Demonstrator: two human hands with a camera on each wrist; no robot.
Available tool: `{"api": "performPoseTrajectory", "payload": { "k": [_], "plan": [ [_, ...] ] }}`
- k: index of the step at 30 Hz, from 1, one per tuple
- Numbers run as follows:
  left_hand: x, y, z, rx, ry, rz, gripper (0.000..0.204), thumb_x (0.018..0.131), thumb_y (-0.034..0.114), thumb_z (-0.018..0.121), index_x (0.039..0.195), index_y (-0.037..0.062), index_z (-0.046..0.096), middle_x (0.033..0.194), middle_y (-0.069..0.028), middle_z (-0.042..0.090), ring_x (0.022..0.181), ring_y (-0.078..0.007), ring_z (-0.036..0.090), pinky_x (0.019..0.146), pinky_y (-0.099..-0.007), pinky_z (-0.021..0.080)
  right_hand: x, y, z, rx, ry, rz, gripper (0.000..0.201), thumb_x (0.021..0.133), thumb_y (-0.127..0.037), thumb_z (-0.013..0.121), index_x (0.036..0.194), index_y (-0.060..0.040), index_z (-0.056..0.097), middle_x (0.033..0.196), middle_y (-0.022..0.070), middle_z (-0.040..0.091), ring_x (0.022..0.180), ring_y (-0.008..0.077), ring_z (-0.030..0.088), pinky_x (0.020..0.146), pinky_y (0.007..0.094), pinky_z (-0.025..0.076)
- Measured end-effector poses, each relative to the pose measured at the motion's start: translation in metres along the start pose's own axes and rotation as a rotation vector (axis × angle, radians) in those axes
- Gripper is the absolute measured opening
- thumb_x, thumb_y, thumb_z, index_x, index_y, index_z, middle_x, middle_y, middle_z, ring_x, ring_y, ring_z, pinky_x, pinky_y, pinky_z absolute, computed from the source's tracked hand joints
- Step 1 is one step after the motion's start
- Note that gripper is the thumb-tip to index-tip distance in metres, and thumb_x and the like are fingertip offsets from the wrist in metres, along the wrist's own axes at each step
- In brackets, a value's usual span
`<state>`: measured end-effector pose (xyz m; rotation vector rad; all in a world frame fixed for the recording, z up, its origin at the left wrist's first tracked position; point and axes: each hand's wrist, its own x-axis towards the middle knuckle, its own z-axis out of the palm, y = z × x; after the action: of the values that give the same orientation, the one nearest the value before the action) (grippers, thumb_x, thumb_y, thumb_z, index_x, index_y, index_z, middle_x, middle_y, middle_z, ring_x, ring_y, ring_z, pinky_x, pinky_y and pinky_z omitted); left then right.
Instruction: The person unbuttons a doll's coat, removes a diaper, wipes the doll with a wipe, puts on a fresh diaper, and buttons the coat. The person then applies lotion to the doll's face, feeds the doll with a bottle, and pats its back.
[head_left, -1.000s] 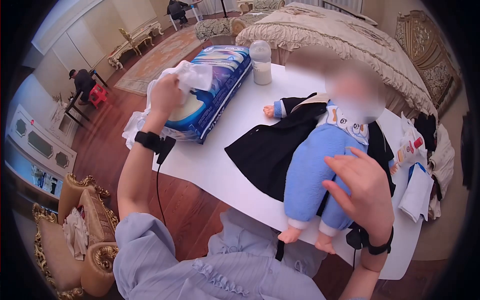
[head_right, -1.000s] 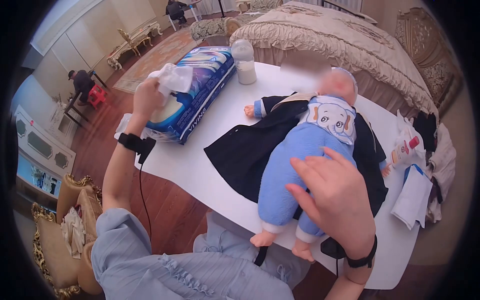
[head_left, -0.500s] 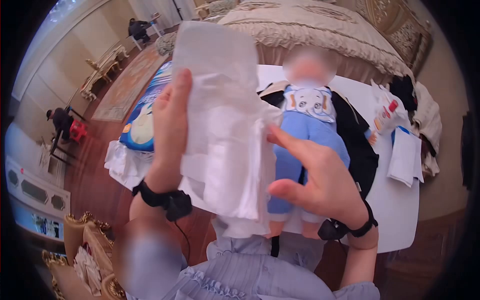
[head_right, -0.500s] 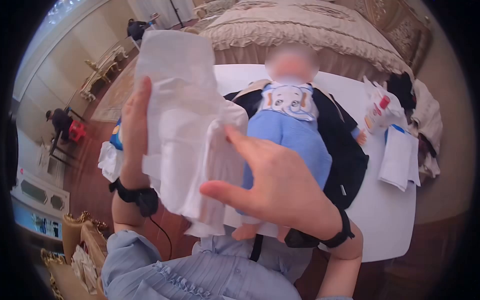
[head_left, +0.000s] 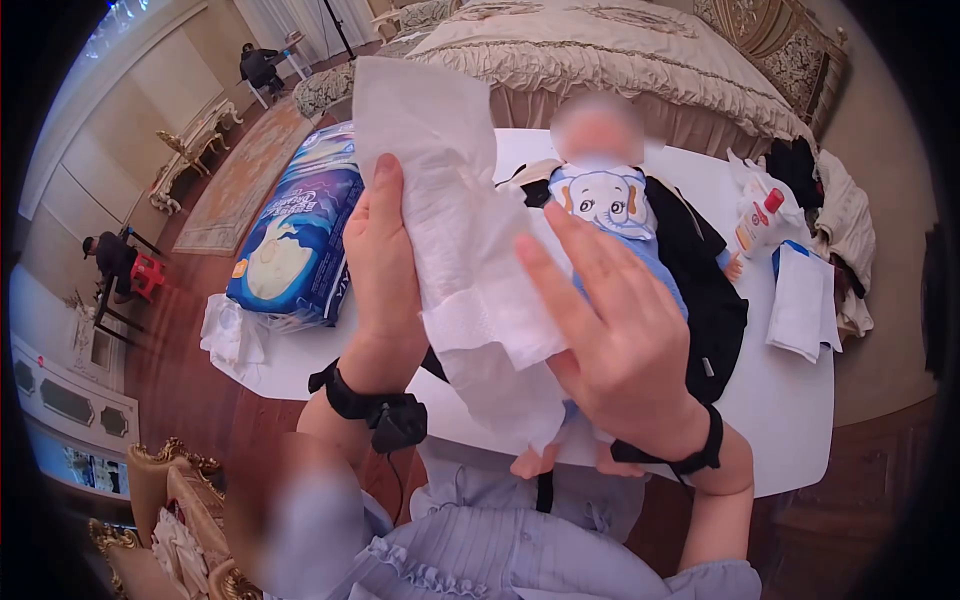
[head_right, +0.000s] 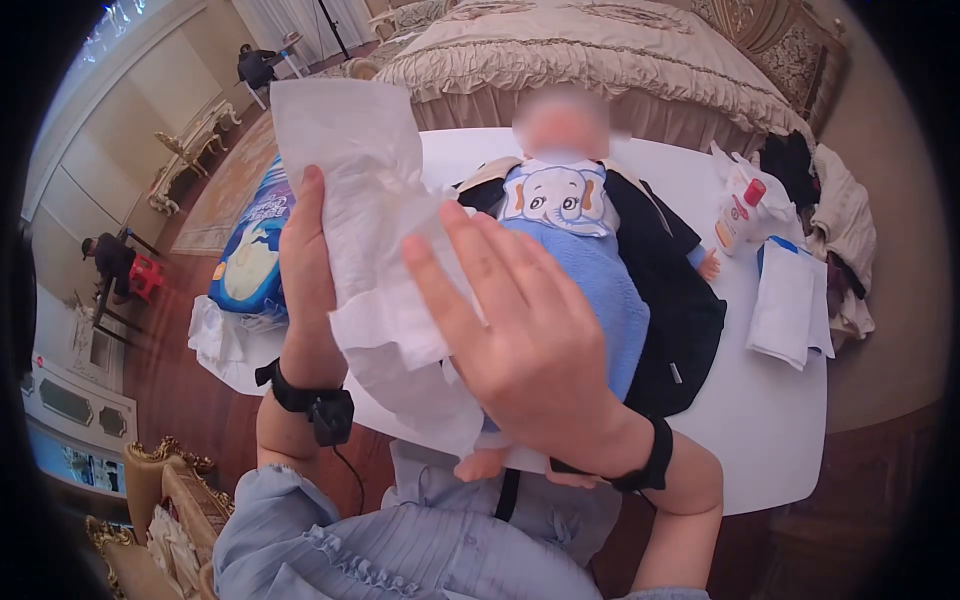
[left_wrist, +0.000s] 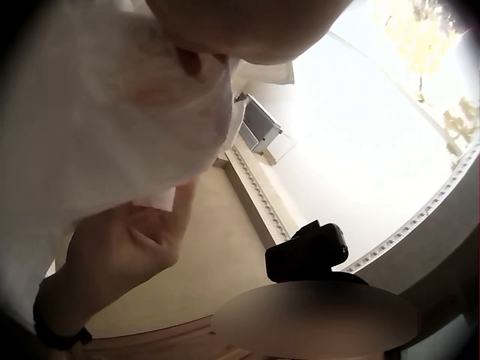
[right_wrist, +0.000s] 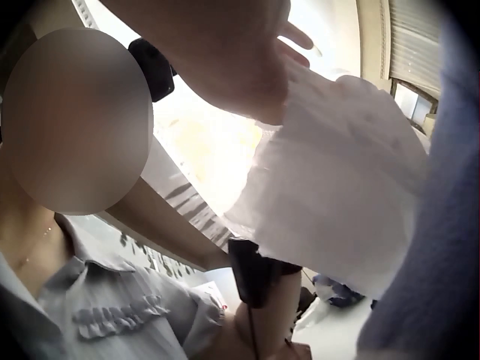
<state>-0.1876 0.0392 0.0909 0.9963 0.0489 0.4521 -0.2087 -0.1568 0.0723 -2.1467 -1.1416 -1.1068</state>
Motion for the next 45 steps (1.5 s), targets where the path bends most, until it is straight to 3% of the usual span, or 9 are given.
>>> {"api": "performPoseTrajectory", "payload": {
  "k": [4, 8, 14, 16, 19, 23, 30, 38, 45],
  "plan": [
    [-0.004, -0.006, -0.008, -0.081, 0.044, -0.054, 0.036, 0.104, 0.032, 0.050, 0.114, -0.0006, 0.062, 0.103, -0.0082, 0.070, 0.087, -0.0152, 0.069, 0.076, -0.0278, 0.055, -0.003, 0.001, 0.000, -0.099, 0.076, -0.120, 0.048, 0.068, -0.008, 0.069, 0.116, -0.0031, 0.069, 0.112, 0.0139, 0.070, 0.095, 0.0325, 0.069, 0.074, 0.0362, 0.055],
    [-0.013, 0.006, -0.057, -0.112, 0.057, -0.044, 0.040, 0.106, 0.032, 0.043, 0.123, -0.0012, 0.056, 0.109, -0.0128, 0.067, 0.097, -0.0220, 0.067, 0.087, -0.0353, 0.054, 0.004, 0.027, -0.022, 0.386, -0.016, 0.595, 0.019, 0.090, -0.013, 0.067, 0.103, 0.0008, 0.071, 0.095, 0.0076, 0.072, 0.074, 0.0165, 0.067, 0.067, 0.0275, 0.050],
    [-0.079, 0.013, -0.160, -0.148, 0.140, -0.366, 0.036, 0.104, 0.031, 0.046, 0.117, 0.0002, 0.060, 0.112, -0.0117, 0.066, 0.101, -0.0206, 0.066, 0.088, -0.0356, 0.054, 0.003, 0.061, 0.000, 1.321, 0.252, 0.909, 0.031, 0.101, -0.023, 0.060, 0.106, 0.0061, 0.069, 0.094, 0.0029, 0.071, 0.083, 0.0036, 0.062, 0.074, 0.0205, 0.048],
    [-0.043, -0.008, -0.264, -0.482, -0.500, -0.491, 0.031, 0.101, 0.026, 0.053, 0.119, 0.0019, 0.060, 0.112, -0.0098, 0.065, 0.104, -0.0205, 0.063, 0.095, -0.0350, 0.050, 0.004, 0.060, -0.001, 1.410, 0.233, 0.943, 0.029, 0.100, -0.022, 0.060, 0.105, 0.0054, 0.069, 0.094, 0.0052, 0.071, 0.083, 0.0049, 0.063, 0.075, 0.0196, 0.049],
    [-0.073, 0.020, -0.203, 0.882, 0.149, 0.030, 0.040, 0.099, 0.027, 0.057, 0.132, 0.0027, 0.055, 0.114, -0.0075, 0.062, 0.101, -0.0160, 0.059, 0.093, -0.0317, 0.047, 0.010, 0.048, 0.000, 1.359, 0.071, 0.913, 0.029, 0.100, -0.022, 0.060, 0.104, 0.0054, 0.069, 0.092, 0.0029, 0.070, 0.081, 0.0036, 0.060, 0.073, 0.0196, 0.047],
    [-0.063, 0.061, -0.108, 0.923, -0.185, 0.624, 0.082, 0.080, 0.020, 0.080, 0.147, 0.0006, 0.036, 0.149, -0.0159, 0.041, 0.141, -0.0264, 0.036, 0.116, -0.0386, 0.027, 0.025, 0.026, 0.007, 1.226, -0.087, 0.634, 0.025, 0.100, -0.019, 0.061, 0.104, 0.0047, 0.068, 0.084, -0.0004, 0.067, 0.076, 0.0020, 0.054, 0.066, 0.0202, 0.045],
    [-0.050, -0.003, -0.036, 0.646, -0.380, 0.047, 0.067, 0.080, 0.009, 0.079, 0.139, -0.0019, 0.049, 0.128, -0.0104, 0.063, 0.114, -0.0159, 0.060, 0.097, -0.0306, 0.047, 0.044, 0.010, -0.009, 0.988, -0.331, 0.470, 0.023, 0.098, -0.011, 0.062, 0.114, 0.0048, 0.065, 0.099, 0.0056, 0.070, 0.087, 0.0071, 0.062, 0.077, 0.0224, 0.050],
    [-0.025, -0.035, -0.049, 0.730, -0.102, 0.270, 0.019, 0.085, 0.003, 0.072, 0.103, -0.0027, 0.072, 0.089, -0.0025, 0.072, 0.081, -0.0062, 0.062, 0.072, -0.0226, 0.049, 0.012, 0.021, -0.026, 0.376, -0.051, 0.017, 0.055, 0.093, -0.040, 0.066, 0.130, 0.0001, 0.055, 0.137, 0.0165, 0.056, 0.135, 0.0330, 0.045, 0.111, 0.0456, 0.035],
    [-0.020, -0.035, -0.048, 0.854, -0.168, 0.314, 0.015, 0.082, 0.002, 0.073, 0.096, -0.0026, 0.070, 0.085, -0.0012, 0.070, 0.076, -0.0047, 0.058, 0.067, -0.0222, 0.047, 0.008, -0.012, -0.018, 0.259, -0.721, -0.338, 0.039, 0.076, -0.035, 0.068, 0.095, -0.0011, 0.064, 0.101, 0.0095, 0.063, 0.117, 0.0278, 0.057, 0.115, 0.0633, 0.026]
  ]
}}
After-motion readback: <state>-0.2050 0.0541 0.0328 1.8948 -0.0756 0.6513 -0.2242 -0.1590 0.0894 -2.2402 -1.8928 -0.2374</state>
